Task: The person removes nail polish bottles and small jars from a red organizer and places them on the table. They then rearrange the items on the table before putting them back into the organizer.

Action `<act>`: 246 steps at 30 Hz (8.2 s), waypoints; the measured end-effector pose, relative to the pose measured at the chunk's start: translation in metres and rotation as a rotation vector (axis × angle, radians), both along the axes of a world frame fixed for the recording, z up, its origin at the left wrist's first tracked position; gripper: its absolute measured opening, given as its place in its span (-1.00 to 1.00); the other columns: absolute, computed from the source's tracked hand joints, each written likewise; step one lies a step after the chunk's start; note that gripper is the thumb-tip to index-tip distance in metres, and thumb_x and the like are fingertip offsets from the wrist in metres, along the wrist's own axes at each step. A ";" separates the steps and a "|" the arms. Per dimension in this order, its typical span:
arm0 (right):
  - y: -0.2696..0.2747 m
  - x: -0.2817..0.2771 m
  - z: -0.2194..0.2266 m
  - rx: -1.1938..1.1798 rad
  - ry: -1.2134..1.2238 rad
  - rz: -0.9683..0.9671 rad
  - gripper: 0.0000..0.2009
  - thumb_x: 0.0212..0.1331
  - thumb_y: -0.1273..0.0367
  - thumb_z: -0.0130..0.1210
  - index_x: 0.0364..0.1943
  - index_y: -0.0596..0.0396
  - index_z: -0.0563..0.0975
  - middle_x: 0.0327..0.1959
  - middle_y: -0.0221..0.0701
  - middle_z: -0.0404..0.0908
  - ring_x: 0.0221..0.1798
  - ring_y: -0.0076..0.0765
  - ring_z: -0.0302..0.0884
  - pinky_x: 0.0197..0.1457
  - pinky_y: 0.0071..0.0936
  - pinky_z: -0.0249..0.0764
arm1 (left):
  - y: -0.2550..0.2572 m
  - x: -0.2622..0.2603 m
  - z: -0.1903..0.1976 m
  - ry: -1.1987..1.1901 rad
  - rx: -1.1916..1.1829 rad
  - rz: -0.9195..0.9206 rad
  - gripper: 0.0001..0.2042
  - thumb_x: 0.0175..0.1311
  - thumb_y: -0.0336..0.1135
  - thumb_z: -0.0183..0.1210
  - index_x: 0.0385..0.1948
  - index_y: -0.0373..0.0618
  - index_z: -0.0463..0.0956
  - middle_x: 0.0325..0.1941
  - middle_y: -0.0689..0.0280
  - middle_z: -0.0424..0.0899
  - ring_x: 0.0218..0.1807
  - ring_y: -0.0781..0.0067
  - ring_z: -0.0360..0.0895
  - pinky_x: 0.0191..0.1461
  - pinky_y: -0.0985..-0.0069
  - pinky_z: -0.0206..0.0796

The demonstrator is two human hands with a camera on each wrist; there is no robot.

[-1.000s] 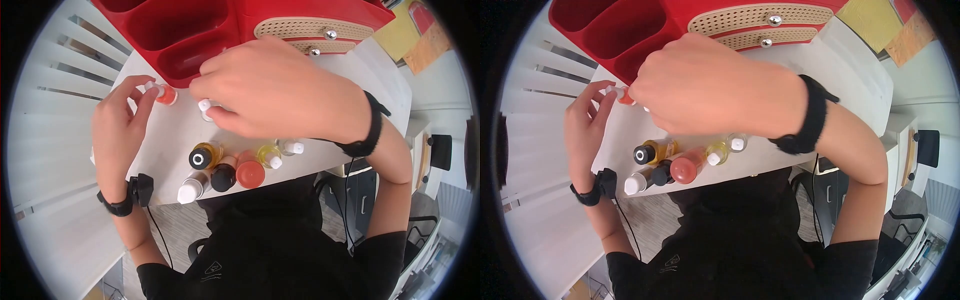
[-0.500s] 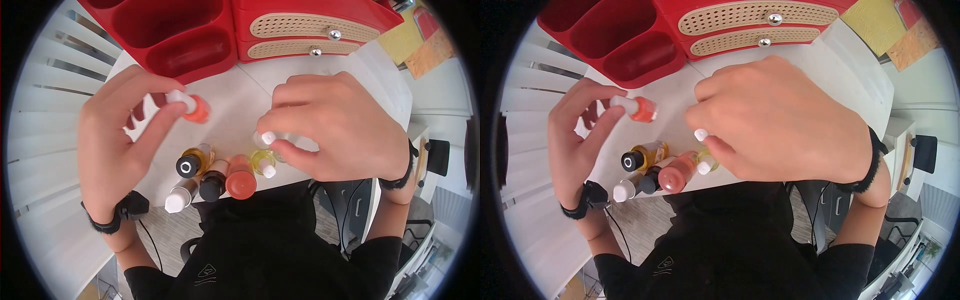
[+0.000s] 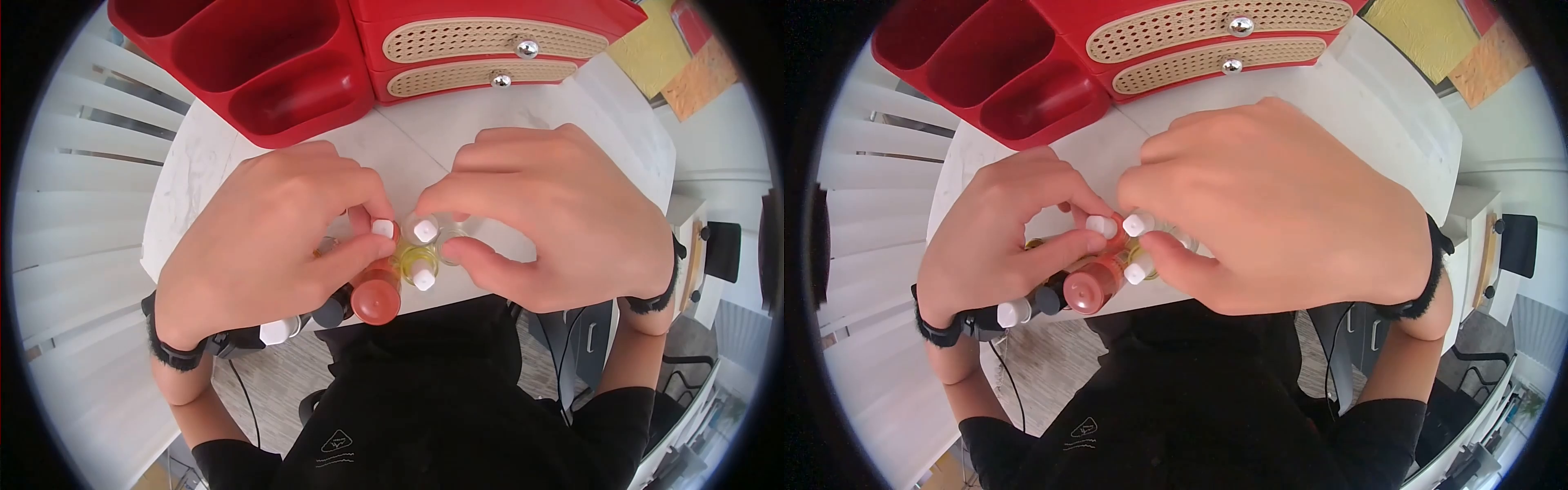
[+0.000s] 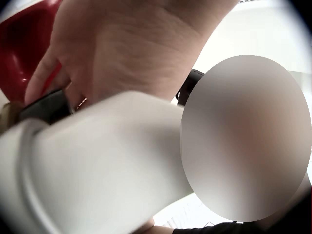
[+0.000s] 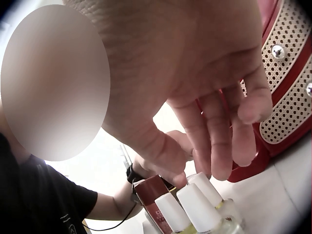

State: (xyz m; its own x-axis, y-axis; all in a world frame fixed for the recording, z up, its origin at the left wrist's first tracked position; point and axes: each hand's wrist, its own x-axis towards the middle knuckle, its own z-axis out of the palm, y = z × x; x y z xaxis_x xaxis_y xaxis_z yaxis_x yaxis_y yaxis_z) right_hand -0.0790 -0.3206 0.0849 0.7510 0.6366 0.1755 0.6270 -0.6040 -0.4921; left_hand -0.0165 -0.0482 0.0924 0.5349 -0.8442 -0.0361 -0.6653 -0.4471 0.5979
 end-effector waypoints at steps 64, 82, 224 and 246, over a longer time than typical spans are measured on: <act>0.054 0.002 0.060 -0.037 -0.101 0.109 -0.61 -0.18 0.44 0.47 -0.12 -0.04 0.74 -0.37 -0.54 0.66 -0.39 -0.36 0.56 -0.37 -0.47 0.35 | 0.089 0.006 -0.016 -0.313 -0.209 0.269 -0.81 0.45 -0.40 0.40 0.02 -0.17 0.76 -0.20 0.24 0.74 -0.23 0.28 0.59 -0.11 0.39 0.44; 0.089 0.083 0.007 -0.157 -0.418 0.018 -0.76 0.27 0.33 0.36 -0.02 0.05 0.73 -0.28 -0.35 0.69 -0.22 -0.14 0.70 -0.14 -0.29 0.61 | 0.082 0.022 -0.045 -0.543 -0.264 0.503 -0.79 0.48 -0.30 0.42 0.03 -0.12 0.77 -0.22 0.33 0.75 -0.27 0.36 0.56 -0.16 0.41 0.44; -0.016 -0.013 -0.004 0.135 -0.192 -0.224 -0.75 0.33 0.46 0.38 0.07 0.05 0.74 -0.16 -0.29 0.85 -0.30 -0.14 0.77 -0.18 -0.30 0.65 | -0.013 -0.020 -0.014 -0.694 -0.252 0.213 -0.78 0.23 -0.43 0.49 -0.10 -0.04 0.78 -0.13 0.29 0.64 -0.07 0.13 0.59 0.00 0.24 0.42; 0.058 0.006 -0.024 0.097 -0.235 -0.110 -0.85 0.33 0.45 0.38 -0.07 0.04 0.72 -0.37 -0.34 0.74 -0.39 -0.10 0.70 -0.30 -0.24 0.57 | 0.043 -0.036 -0.039 -0.697 -0.156 0.506 -0.81 0.31 -0.31 0.54 -0.11 -0.02 0.77 -0.43 0.36 0.55 -0.54 0.38 0.47 -0.45 0.41 0.25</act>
